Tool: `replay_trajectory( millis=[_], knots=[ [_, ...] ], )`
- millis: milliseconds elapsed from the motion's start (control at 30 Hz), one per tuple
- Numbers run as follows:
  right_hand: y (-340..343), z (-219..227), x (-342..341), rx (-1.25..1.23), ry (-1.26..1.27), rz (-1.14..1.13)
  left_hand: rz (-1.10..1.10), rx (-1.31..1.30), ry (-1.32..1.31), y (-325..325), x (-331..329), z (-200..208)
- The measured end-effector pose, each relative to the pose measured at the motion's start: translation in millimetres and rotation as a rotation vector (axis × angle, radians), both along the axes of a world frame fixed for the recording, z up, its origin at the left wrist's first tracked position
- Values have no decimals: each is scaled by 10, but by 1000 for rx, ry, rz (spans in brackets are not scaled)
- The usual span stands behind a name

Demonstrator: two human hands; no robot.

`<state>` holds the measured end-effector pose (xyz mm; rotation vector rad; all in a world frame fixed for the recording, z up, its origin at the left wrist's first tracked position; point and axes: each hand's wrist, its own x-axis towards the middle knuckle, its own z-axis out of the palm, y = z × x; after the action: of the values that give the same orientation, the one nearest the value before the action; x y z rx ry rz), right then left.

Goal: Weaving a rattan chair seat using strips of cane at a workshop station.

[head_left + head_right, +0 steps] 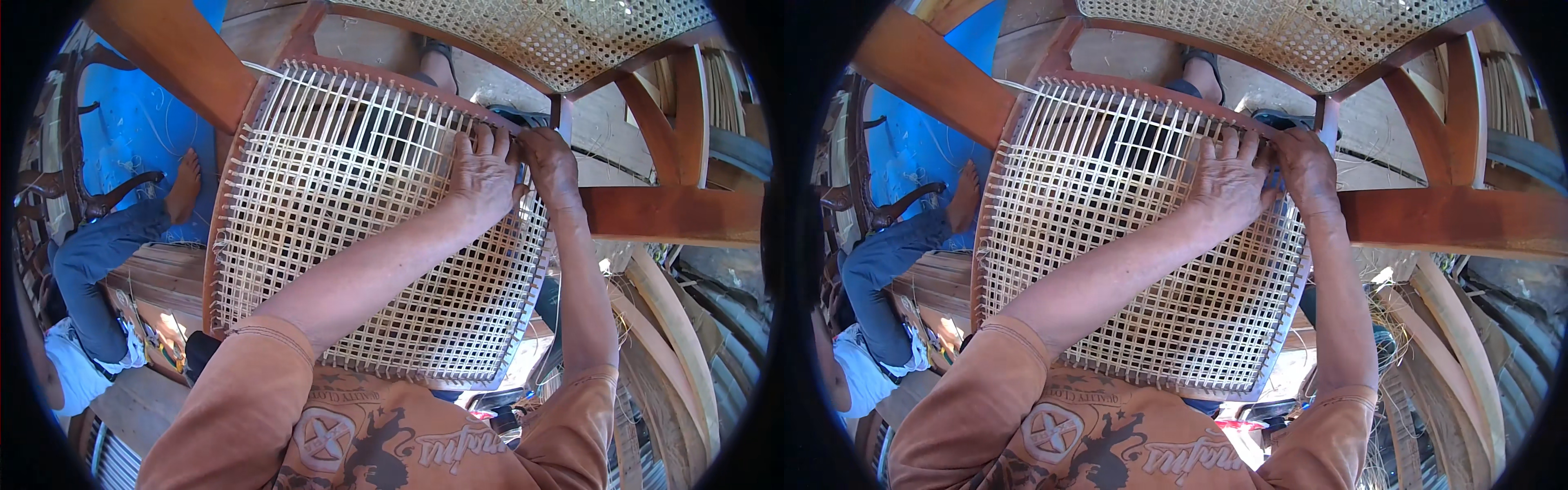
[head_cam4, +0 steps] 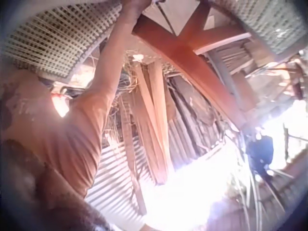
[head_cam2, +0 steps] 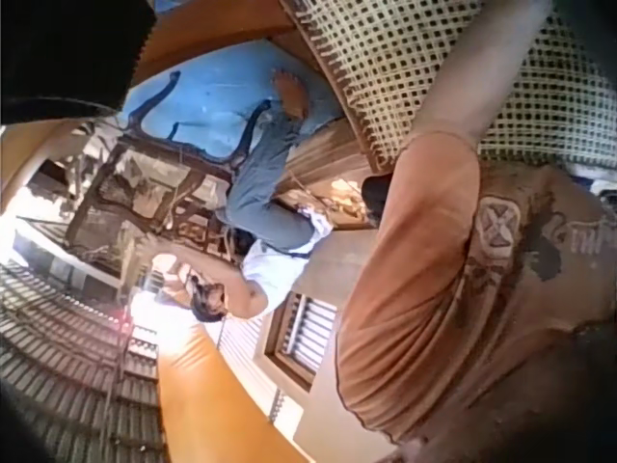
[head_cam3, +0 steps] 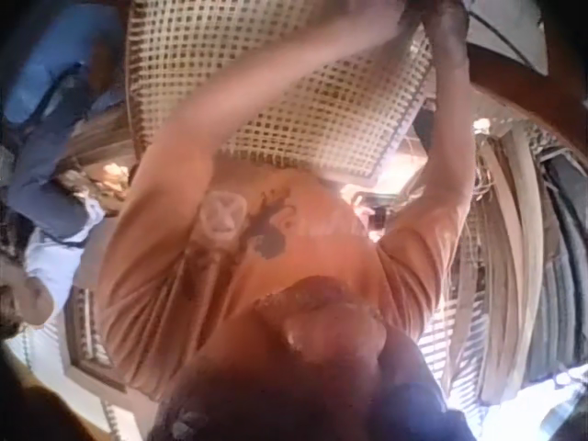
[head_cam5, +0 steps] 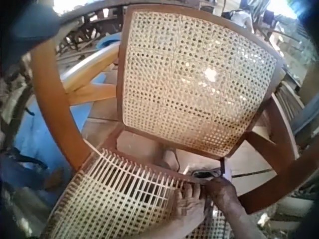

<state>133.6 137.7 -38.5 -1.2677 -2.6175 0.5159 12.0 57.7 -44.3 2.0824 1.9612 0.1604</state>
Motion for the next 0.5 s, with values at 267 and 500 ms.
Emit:
replay_trajectory(
  millis=[267, 500],
  knots=[
    [83, -123, 10, -49, -56, 70, -7, -21, -17, -23, -25, 8],
    [145, -178, 20, -111, -13, 60, -21, -16, -111, -25, -56, 11]
  ],
)
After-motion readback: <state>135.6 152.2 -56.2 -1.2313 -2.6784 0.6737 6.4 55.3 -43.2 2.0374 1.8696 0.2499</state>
